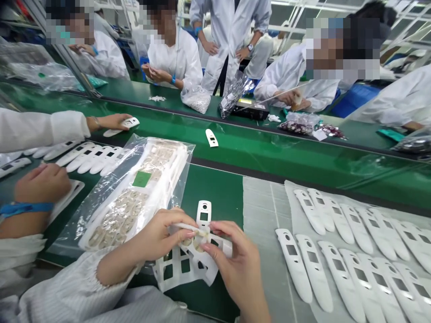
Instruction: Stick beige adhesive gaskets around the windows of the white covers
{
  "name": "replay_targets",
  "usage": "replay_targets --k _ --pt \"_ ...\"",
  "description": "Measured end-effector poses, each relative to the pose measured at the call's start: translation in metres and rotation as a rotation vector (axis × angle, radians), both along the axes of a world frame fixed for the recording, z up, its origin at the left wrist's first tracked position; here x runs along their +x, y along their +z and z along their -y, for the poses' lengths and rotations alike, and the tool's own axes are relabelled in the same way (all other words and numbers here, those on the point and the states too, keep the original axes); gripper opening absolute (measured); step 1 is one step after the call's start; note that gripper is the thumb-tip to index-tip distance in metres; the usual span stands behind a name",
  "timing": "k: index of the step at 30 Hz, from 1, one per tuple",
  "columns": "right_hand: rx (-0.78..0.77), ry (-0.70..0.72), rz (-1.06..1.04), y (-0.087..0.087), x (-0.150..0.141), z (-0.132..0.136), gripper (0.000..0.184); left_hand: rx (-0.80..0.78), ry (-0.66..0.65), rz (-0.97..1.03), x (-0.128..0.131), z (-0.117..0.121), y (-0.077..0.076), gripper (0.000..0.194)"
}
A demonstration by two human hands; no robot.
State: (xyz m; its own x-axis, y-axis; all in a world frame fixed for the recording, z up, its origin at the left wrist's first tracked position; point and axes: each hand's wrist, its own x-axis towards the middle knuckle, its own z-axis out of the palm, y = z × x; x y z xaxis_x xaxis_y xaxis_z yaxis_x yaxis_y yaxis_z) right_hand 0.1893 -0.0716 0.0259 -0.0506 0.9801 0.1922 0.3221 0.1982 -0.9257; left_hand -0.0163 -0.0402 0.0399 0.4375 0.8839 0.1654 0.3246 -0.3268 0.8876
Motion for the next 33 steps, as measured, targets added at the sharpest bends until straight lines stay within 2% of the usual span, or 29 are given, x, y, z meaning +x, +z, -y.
replay_targets --k 2,4,8,10,12,18,28,33 --pt "0.043 0.01 -0.014 -0.005 0.002 -0.001 0.012 -0.014 -0.004 -0.006 0.0 -0.004 -0.001 0.017" --pt "0.016 0.011 -0.01 -0.008 0.003 -0.003 0.007 -0.018 -0.023 -0.007 -0.002 -0.007 -0.003 0.02" --pt "-0.097 0.091 -0.003 -0.01 -0.001 -0.008 0.019 0.077 -0.102 -0.009 -0.006 -0.01 -0.01 0.019" --pt "-0.126 0.134 -0.027 -0.01 -0.004 -0.01 0.017 0.17 -0.115 -0.021 -0.007 -0.01 -0.014 0.019" --pt "-0.126 0.117 -0.06 -0.011 -0.007 -0.011 0.014 0.226 -0.116 -0.031 -0.008 -0.011 -0.017 0.019" --pt "-0.097 0.043 -0.064 -0.013 -0.01 -0.012 0.018 0.19 -0.134 -0.039 -0.009 -0.012 -0.016 0.014" --pt "-0.005 0.076 0.041 -0.008 -0.009 -0.01 0.034 0.102 -0.101 -0.031 -0.008 -0.012 -0.016 0.011" --pt "0.038 0.078 0.189 0.001 -0.005 -0.008 0.026 0.223 -0.1 -0.102 -0.007 -0.01 -0.018 0.01"
